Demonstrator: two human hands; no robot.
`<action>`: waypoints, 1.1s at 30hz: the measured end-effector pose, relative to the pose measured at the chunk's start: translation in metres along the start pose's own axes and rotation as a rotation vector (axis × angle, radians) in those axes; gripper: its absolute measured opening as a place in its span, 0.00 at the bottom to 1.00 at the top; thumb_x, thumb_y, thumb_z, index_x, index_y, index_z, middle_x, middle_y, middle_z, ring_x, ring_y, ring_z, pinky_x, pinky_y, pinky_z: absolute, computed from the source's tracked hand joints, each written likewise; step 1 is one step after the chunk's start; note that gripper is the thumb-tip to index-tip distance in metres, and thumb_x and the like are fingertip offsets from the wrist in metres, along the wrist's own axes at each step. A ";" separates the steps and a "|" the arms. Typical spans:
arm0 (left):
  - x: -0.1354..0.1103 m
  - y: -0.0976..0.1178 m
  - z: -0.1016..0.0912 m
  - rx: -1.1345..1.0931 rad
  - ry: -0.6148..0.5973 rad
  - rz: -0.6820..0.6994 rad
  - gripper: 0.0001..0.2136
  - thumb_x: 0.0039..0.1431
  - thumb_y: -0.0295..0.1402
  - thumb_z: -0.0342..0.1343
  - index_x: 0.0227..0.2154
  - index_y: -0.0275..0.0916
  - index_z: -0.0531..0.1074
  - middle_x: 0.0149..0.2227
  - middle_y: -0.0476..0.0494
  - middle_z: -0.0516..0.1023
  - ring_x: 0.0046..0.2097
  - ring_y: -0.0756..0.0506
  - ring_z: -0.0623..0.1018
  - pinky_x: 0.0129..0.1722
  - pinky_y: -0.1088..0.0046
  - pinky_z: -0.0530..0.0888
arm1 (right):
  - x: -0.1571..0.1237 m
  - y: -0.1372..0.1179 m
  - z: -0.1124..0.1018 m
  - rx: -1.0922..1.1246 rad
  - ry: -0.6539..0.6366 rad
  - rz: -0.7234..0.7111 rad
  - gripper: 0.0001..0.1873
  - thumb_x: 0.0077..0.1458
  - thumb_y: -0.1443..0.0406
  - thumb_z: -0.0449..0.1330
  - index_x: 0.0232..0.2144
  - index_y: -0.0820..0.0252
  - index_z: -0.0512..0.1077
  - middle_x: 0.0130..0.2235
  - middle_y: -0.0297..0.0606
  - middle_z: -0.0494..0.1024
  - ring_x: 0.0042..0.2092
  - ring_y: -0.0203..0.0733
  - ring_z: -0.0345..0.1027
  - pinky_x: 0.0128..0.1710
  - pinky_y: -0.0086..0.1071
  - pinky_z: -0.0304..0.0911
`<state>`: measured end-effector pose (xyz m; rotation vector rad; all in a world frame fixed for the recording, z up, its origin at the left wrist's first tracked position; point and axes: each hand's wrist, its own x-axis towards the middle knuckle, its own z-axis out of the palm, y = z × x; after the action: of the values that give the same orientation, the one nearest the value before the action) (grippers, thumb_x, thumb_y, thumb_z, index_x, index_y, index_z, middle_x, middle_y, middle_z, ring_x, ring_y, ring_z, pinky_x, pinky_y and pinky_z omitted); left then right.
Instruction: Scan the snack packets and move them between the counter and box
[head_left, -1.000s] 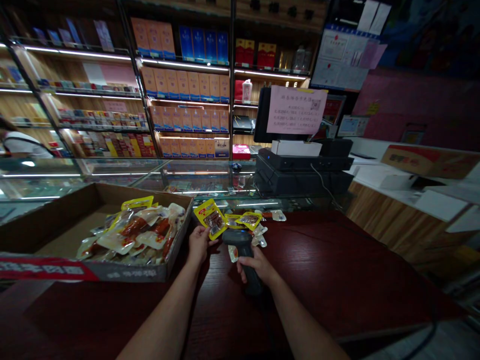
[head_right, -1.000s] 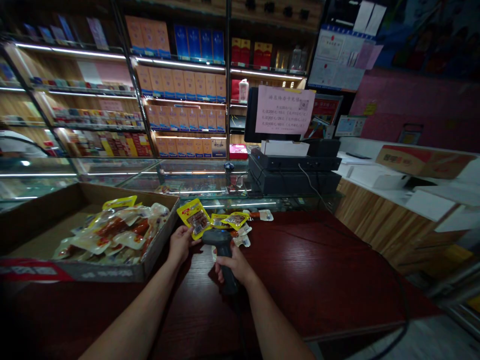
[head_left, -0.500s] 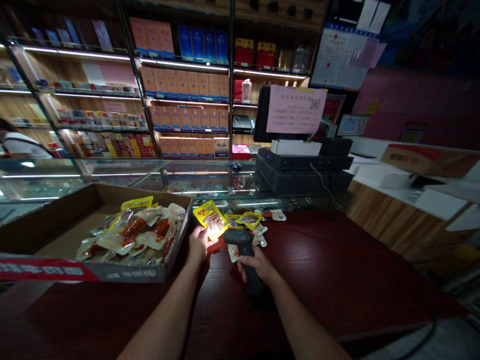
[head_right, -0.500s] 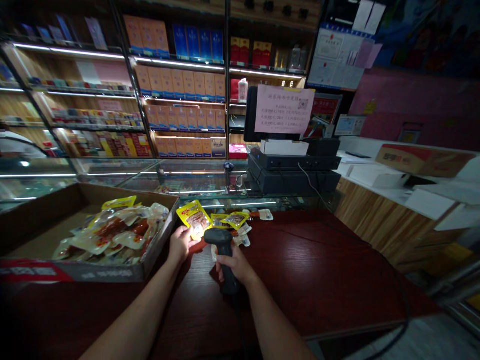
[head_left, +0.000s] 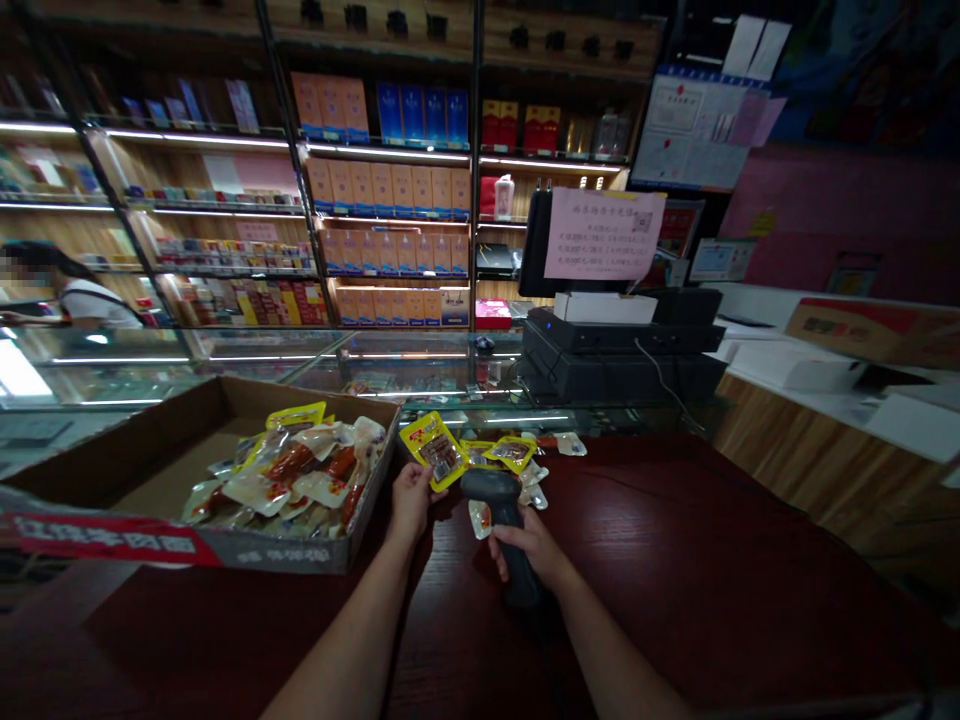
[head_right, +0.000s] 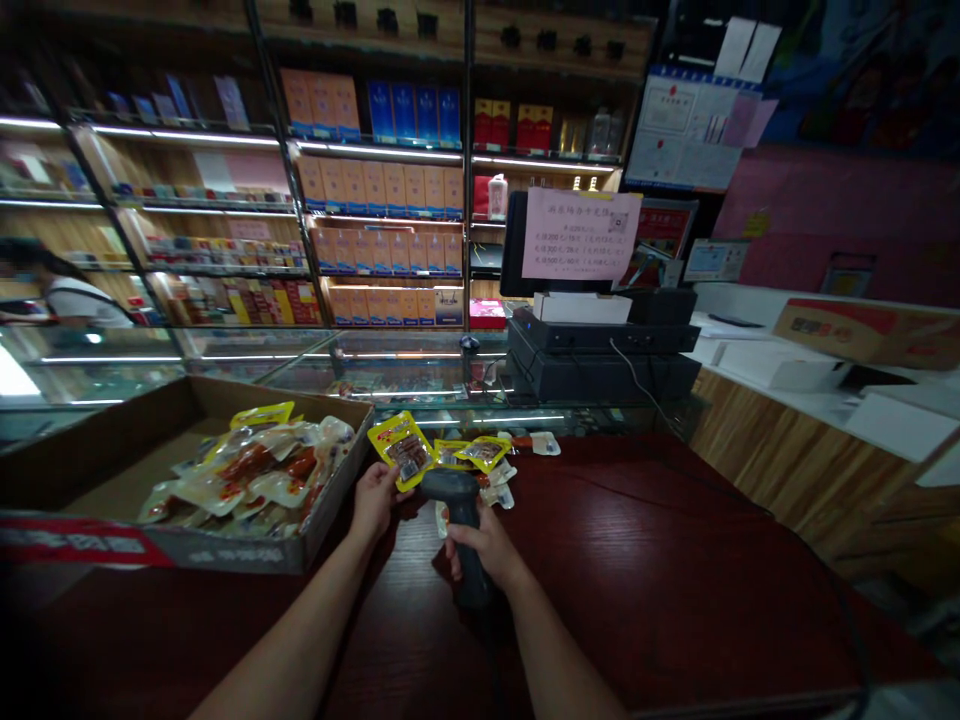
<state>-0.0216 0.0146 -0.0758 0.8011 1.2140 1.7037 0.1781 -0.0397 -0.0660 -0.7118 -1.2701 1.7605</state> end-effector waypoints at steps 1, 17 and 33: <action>-0.001 0.001 0.001 0.005 0.004 0.007 0.20 0.35 0.46 0.61 0.23 0.38 0.59 0.22 0.55 0.68 0.24 0.51 0.73 0.24 0.71 0.74 | 0.000 0.000 0.000 0.010 -0.003 -0.004 0.21 0.42 0.57 0.64 0.35 0.61 0.63 0.19 0.31 0.73 0.15 0.34 0.63 0.13 0.25 0.59; 0.019 0.122 -0.035 -0.065 0.346 0.230 0.07 0.47 0.32 0.56 0.23 0.39 0.62 0.20 0.53 0.69 0.25 0.48 0.75 0.30 0.65 0.77 | 0.027 -0.030 0.048 0.042 -0.066 -0.128 0.21 0.42 0.58 0.64 0.38 0.64 0.67 0.20 0.32 0.73 0.15 0.33 0.63 0.14 0.26 0.60; 0.030 0.120 -0.054 -0.030 0.403 0.252 0.05 0.46 0.27 0.55 0.29 0.36 0.66 0.26 0.45 0.74 0.32 0.44 0.79 0.34 0.64 0.76 | 0.026 -0.027 0.059 0.065 -0.133 -0.108 0.20 0.46 0.60 0.63 0.39 0.63 0.66 0.22 0.32 0.74 0.17 0.33 0.65 0.17 0.27 0.63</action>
<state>-0.1149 0.0036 0.0217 0.6295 1.3937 2.1588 0.1250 -0.0411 -0.0209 -0.4869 -1.3083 1.7756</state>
